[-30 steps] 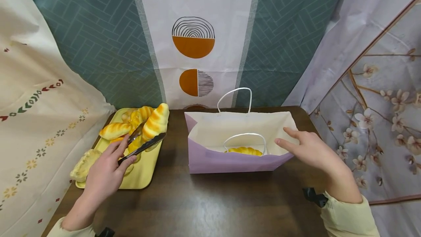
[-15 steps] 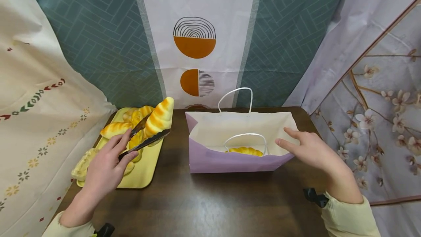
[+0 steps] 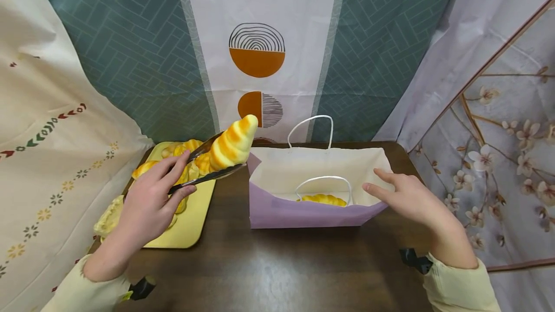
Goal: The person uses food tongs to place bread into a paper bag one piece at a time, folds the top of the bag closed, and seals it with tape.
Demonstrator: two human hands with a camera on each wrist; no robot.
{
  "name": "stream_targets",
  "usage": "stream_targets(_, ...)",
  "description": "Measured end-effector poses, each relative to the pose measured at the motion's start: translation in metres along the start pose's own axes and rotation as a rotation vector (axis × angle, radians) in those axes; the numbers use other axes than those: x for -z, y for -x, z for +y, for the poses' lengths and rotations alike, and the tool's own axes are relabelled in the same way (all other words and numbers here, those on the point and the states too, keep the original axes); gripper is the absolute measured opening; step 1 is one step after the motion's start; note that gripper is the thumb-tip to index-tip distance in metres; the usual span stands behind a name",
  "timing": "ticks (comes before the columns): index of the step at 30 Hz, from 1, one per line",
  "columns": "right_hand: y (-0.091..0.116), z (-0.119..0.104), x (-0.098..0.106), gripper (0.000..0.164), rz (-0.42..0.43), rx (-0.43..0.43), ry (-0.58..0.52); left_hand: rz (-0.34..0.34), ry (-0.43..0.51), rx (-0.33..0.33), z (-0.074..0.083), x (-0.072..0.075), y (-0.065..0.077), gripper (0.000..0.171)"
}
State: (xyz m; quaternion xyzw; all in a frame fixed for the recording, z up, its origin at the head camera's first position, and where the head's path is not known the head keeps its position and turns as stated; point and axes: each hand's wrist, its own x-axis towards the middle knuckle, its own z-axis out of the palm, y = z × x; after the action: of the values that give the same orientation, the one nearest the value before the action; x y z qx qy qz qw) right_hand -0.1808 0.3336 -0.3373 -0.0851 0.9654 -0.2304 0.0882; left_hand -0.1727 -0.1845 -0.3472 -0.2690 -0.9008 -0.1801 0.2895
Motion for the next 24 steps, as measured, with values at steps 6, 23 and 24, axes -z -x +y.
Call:
stream_targets(6,0.001,0.001,0.000,0.075,0.007,0.003,-0.009,0.023,0.033,-0.063,0.014,-0.006,-0.017,0.074)
stream_targets(23,0.001,-0.003,-0.001,0.093,-0.038,-0.034,0.013,-0.015,-0.017,-0.205,0.051,-0.018,-0.058,0.072)
stream_targets(24,0.000,-0.004,-0.002,0.095,-0.039,-0.036,0.015,-0.024,-0.026,-0.223,0.053,-0.018,-0.063,0.072)
